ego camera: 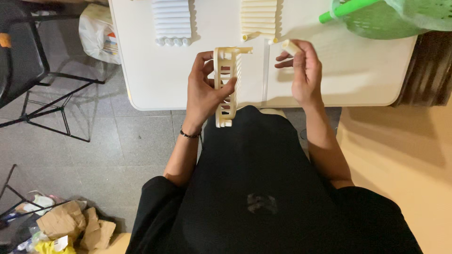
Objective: The person assembles a small plastic shelving unit by inserting cylindrical rods into the holes of beige plastic trays. They connect multiple trays and rods to form a multi-tiered structure, then place a green plastic basket on top.
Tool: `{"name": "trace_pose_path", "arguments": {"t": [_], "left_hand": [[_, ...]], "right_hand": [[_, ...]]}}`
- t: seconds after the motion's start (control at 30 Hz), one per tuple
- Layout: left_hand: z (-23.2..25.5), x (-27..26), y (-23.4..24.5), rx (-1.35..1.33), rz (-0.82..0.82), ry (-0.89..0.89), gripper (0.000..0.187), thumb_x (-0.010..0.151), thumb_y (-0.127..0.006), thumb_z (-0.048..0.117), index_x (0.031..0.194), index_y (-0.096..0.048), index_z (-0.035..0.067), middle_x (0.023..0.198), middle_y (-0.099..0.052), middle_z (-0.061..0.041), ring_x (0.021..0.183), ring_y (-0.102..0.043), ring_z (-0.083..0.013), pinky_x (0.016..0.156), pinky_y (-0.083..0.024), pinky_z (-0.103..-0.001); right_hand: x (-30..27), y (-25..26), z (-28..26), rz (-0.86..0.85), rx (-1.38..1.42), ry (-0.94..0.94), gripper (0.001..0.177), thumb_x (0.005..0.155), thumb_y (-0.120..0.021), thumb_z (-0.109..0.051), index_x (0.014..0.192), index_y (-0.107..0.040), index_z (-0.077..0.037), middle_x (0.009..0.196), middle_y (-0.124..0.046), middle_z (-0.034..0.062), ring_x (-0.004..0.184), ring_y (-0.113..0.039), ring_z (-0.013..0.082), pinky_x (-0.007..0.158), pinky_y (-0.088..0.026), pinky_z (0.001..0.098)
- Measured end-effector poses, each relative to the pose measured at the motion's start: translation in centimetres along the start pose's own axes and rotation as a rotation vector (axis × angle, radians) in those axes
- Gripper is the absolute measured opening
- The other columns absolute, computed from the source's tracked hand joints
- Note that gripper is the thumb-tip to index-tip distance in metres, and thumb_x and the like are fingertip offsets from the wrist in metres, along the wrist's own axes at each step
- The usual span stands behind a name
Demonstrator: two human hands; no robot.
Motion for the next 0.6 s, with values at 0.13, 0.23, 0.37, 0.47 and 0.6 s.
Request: {"name": "trace_pose_path", "arguments": {"t": [0.13, 0.23, 0.37, 0.47, 0.6], "left_hand": [[-0.2, 0.2, 0.4, 0.016, -0.025, -0.090, 0.051, 0.089, -0.077, -0.003, 0.128, -0.044, -0.001, 0.118, -0.073, -0.019, 0.083, -0.079, -0.0153, 0.063, -0.068, -0.025], [-0.6, 0.4, 0.6, 0.050, -0.020, -0.059, 0.053, 0.088, -0.078, -0.002, 0.128, -0.044, 0.001, 0.117, -0.074, -0.019, 0.079, -0.077, -0.0140, 0.058, -0.064, -0.024], [-0.8, 0.4, 0.7, 0.033, -0.029, -0.001, 0.053, 0.088, -0.077, -0.002, 0.129, -0.044, 0.002, 0.118, -0.074, -0.018, 0.077, -0.077, -0.0133, 0.056, -0.063, -0.024], [-0.7, 0.5, 0.8, 0.069, -0.022, 0.040, 0.054, 0.086, -0.077, -0.001, 0.129, -0.044, 0.002, 0.117, -0.074, -0.017, 0.074, -0.076, -0.0132, 0.053, -0.063, -0.024], [-0.4, 0.9, 0.8, 0.075, -0.016, 0.063, 0.055, 0.086, -0.077, 0.000, 0.130, -0.044, 0.002, 0.116, -0.074, -0.016, 0.075, -0.077, -0.0133, 0.054, -0.064, -0.025]], "right_hand": [[-0.2, -0.4, 5.5, -0.087, 0.134, -0.186, 0.034, 0.120, -0.029, -0.035, 0.121, -0.049, -0.008, 0.105, -0.070, 0.0180, 0.098, -0.074, 0.0245, 0.089, -0.062, 0.0413], [-0.7, -0.9, 10.4, -0.103, 0.242, -0.392, 0.027, 0.113, -0.027, -0.036, 0.115, -0.041, -0.013, 0.110, -0.073, 0.0159, 0.097, -0.074, 0.0259, 0.084, -0.065, 0.0388], [-1.1, -1.9, 17.4, -0.069, 0.081, -0.320, 0.027, 0.112, -0.049, -0.033, 0.122, -0.048, -0.008, 0.117, -0.064, 0.0106, 0.104, -0.065, 0.0220, 0.085, -0.060, 0.0336], [-1.3, -2.2, 22.0, 0.055, -0.290, -0.222, 0.031, 0.115, -0.070, -0.026, 0.130, -0.062, -0.001, 0.104, -0.050, 0.0149, 0.092, -0.050, 0.0228, 0.083, -0.049, 0.0324], [-1.1, -2.4, 25.8, 0.087, -0.276, -0.451, 0.036, 0.104, -0.075, -0.027, 0.127, -0.062, -0.003, 0.083, -0.058, -0.0003, 0.078, -0.055, 0.0102, 0.073, -0.049, 0.0249]]}}
Point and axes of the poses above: each hand's wrist, its own x-axis towards the middle knuckle, its own y-axis out of the back of the hand, z = x × y, the point moved 1 cm from there along x, towards the middle knuckle
